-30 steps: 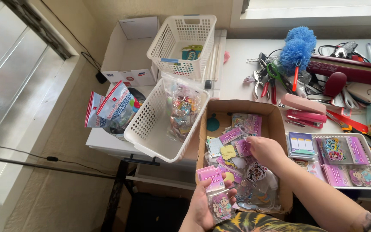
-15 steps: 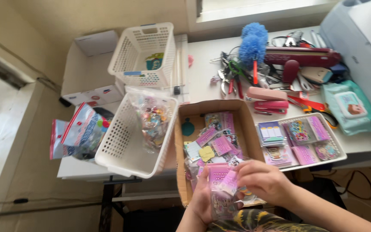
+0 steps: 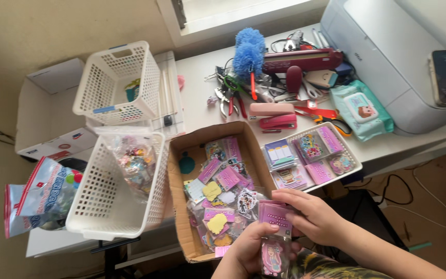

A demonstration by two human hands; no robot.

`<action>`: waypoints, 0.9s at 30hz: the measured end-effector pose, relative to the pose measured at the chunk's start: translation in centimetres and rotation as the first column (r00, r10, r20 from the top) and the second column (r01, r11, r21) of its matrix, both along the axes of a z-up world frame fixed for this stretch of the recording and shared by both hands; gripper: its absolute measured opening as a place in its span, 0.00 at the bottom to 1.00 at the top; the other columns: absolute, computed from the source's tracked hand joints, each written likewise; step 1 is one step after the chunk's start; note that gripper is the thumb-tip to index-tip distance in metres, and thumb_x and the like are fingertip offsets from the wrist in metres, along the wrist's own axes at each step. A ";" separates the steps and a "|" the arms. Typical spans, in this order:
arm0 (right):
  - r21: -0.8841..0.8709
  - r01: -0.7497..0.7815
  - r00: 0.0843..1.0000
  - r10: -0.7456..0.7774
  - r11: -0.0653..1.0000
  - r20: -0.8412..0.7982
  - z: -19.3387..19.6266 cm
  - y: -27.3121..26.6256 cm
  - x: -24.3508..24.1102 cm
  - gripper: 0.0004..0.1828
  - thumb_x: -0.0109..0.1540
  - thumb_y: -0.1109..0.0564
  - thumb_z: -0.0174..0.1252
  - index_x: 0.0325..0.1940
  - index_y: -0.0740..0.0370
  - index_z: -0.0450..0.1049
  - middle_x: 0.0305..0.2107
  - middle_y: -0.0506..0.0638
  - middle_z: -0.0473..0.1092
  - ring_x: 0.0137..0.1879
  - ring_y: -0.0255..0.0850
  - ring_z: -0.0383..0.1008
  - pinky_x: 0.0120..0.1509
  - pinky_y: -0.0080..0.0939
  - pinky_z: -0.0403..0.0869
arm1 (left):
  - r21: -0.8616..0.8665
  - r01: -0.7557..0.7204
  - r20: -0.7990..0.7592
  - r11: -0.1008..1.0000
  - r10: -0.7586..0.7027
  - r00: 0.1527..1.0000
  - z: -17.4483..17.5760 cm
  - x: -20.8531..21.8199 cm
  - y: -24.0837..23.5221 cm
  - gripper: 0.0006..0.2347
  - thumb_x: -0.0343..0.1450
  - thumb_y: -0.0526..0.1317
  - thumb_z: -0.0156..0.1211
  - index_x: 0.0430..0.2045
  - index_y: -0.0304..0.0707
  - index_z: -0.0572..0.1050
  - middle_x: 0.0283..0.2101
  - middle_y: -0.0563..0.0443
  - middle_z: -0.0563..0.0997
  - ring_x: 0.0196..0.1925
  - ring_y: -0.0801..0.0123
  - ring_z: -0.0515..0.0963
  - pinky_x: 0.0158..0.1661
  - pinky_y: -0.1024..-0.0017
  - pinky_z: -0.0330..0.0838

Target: The person sorts small sticker packs and loose stickers from a cardboard box into a white plastic basket and a compartmentalized tray. They handle each item individually, placing them into designated sections of the tray or into the basket.

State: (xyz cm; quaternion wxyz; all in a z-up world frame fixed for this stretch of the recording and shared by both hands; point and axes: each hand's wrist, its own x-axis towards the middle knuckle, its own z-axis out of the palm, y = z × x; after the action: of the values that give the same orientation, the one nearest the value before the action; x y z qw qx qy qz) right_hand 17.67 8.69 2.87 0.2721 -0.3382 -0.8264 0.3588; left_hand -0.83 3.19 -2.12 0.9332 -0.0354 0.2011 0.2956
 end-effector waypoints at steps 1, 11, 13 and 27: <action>0.000 0.007 1.000 -0.007 1.000 0.001 0.3 -0.2 0.3 0.22 0.57 0.60 0.48 0.57 0.59 0.65 0.55 0.55 0.65 0.62 0.45 0.64 0.64 0.43 0.62 | 0.000 0.007 0.001 1.000 -0.007 1.000 -0.1 0.7 0.1 0.18 0.66 0.34 0.49 0.44 0.11 0.67 0.35 0.20 0.74 0.36 0.41 0.77 0.40 0.57 0.74; -0.376 0.117 0.950 0.007 0.919 0.311 1.9 -0.2 5.4 0.22 0.59 0.52 0.45 0.58 0.47 0.64 0.48 0.41 0.67 0.13 0.30 0.70 0.25 0.28 0.75 | 0.159 0.090 -0.157 0.983 -0.064 0.986 2.1 6.6 1.0 0.14 0.61 0.25 0.47 0.40 0.14 0.69 0.36 0.28 0.76 0.32 0.46 0.79 0.33 0.59 0.77; -0.368 0.072 0.923 0.078 0.927 0.376 1.6 0.0 6.9 0.23 0.60 0.50 0.41 0.60 0.44 0.62 0.51 0.39 0.66 0.15 0.31 0.69 0.33 0.31 0.75 | 0.204 0.125 -0.135 0.971 -0.098 0.986 1.6 7.6 1.3 0.15 0.62 0.26 0.48 0.41 0.16 0.70 0.36 0.29 0.76 0.32 0.47 0.79 0.33 0.59 0.77; -0.320 0.106 0.985 -0.055 0.941 0.166 0.1 0.6 12.4 0.24 0.55 0.59 0.51 0.56 0.47 0.69 0.35 0.42 0.74 0.39 0.33 0.74 0.45 0.32 0.71 | 0.288 0.214 -0.043 0.933 -0.211 0.977 -0.7 11.4 2.1 0.18 0.65 0.26 0.52 0.49 0.16 0.65 0.45 0.28 0.75 0.38 0.50 0.80 0.33 0.62 0.78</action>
State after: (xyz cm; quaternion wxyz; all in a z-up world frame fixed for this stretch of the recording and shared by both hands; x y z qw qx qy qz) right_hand 30.03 9.27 2.94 0.1616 -0.4392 -0.7592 0.4524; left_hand 10.61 5.30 -2.77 0.9535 0.1260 0.1633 0.2196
